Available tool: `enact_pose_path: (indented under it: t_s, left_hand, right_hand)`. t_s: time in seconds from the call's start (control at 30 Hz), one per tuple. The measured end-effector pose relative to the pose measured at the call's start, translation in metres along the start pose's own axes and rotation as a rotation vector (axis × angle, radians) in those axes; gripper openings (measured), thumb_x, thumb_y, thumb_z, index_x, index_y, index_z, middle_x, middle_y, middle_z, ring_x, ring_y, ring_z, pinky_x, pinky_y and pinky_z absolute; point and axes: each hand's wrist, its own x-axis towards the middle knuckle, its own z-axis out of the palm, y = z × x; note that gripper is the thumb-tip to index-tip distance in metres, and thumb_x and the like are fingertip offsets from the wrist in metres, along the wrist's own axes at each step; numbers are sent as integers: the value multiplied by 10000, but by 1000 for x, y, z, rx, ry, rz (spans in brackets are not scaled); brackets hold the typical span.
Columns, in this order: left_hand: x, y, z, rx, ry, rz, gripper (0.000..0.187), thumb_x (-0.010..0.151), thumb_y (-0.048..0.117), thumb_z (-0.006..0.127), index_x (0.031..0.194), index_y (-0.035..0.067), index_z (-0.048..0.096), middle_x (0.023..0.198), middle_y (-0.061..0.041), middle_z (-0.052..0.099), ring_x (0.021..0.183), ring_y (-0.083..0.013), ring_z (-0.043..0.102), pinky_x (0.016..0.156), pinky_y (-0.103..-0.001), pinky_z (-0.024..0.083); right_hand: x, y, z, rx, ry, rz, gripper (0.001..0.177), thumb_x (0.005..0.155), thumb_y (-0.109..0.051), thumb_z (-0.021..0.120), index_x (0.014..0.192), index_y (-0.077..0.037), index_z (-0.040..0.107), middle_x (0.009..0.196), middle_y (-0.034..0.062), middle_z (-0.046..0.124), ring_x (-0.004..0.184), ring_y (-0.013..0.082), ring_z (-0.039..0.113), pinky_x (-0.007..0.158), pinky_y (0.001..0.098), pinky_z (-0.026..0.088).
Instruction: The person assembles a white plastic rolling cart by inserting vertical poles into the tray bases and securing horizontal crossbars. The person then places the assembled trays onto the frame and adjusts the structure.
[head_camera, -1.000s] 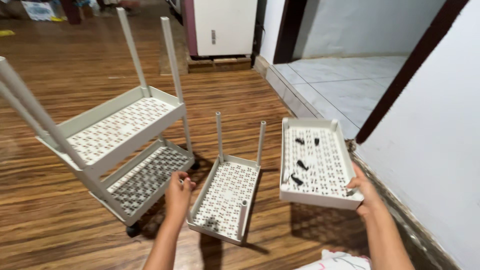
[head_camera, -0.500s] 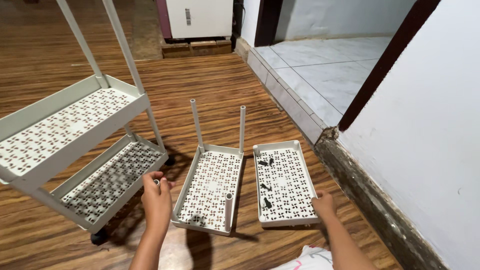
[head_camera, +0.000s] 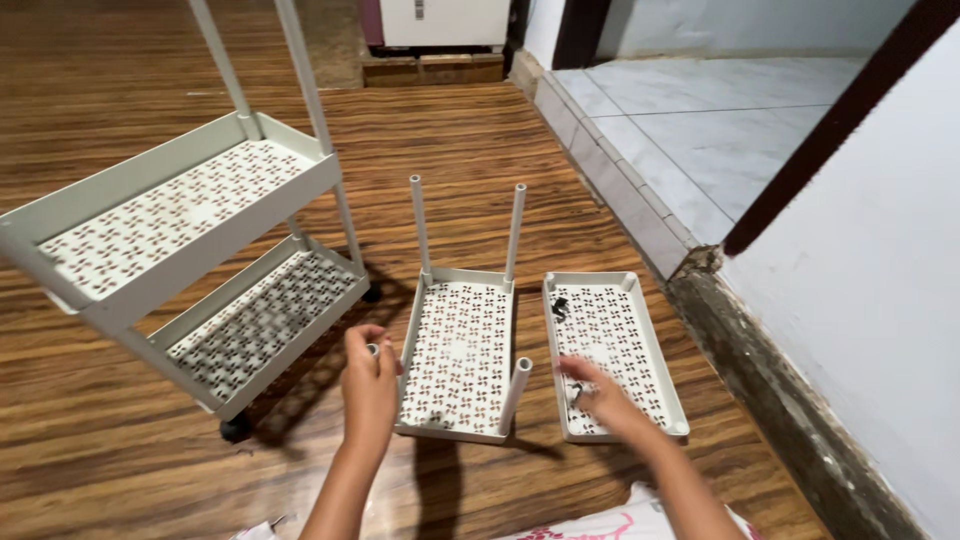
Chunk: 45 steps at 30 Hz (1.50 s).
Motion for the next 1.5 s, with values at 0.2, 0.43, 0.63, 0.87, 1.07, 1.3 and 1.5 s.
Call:
enact_pose_path:
  t_s: [0.2,0.43,0.63,0.87,1.07,1.3,1.5]
  left_hand:
    - [-18,-13,7,23,-282,-228,170,1017,125,487,1177,92,534,875,-122,714,723,-270,685,631,-458,551]
    - [-67,-133,33,382,-328,348,581,833,7,648,1388,34,476,1378,-336,532,1262,-479,509,1041,-506,438]
    - [-85,-180,69,143,-557,-190,657,919,199,634,1507,68,373,1426,-249,570,1291,-417,565,1079,-450,469]
    - [-79,-115,27,-373,-466,-443,900,973,427,644,1611,165,66,1577,-173,409,1449,-299,437,1131,-412,393]
    - [-91,-30,-30,39,-216,36,884,770,245,828,1520,273,360,1505,-158,429,1381,-342,463,1071,-466,469]
    - [-71,-18,-49,263,-29,260,673,777,112,798,1391,236,553,1548,-178,445,1391,-384,471,1085,-455,478]
    - [-80,-34,-58,289,-200,64,814,815,110,768,1539,274,435,1581,-103,434,1419,-289,476,1155,-411,463]
  right_hand:
    - [-7,-51,90,120,236,73,250,1041,-154,620,1270,-68,668,1202,169,734,1124,277,671,975,375,513]
    - [-37,-95,95,-133,951,-262,573,768,195,447,1286,-24,558,1317,152,479,1121,217,587,916,323,596]
    - [-35,-109,156,-140,-100,158,554,918,-196,708,1420,-169,476,1393,-18,618,865,238,615,765,329,491]
    - [-14,-121,172,552,276,-92,358,1055,-366,498,1146,-27,568,1004,179,725,1021,255,754,829,369,582]
    - [-28,-190,139,1111,309,-125,246,1071,-317,380,1060,-81,447,973,158,639,1112,379,696,938,494,615]
    - [-37,-187,164,1287,400,186,301,1050,-323,326,1042,-44,437,1195,243,677,1274,386,653,992,469,528]
    - [-57,-130,166,1545,139,370,385,1043,-199,452,1335,40,375,1374,279,533,1332,399,498,1072,498,429]
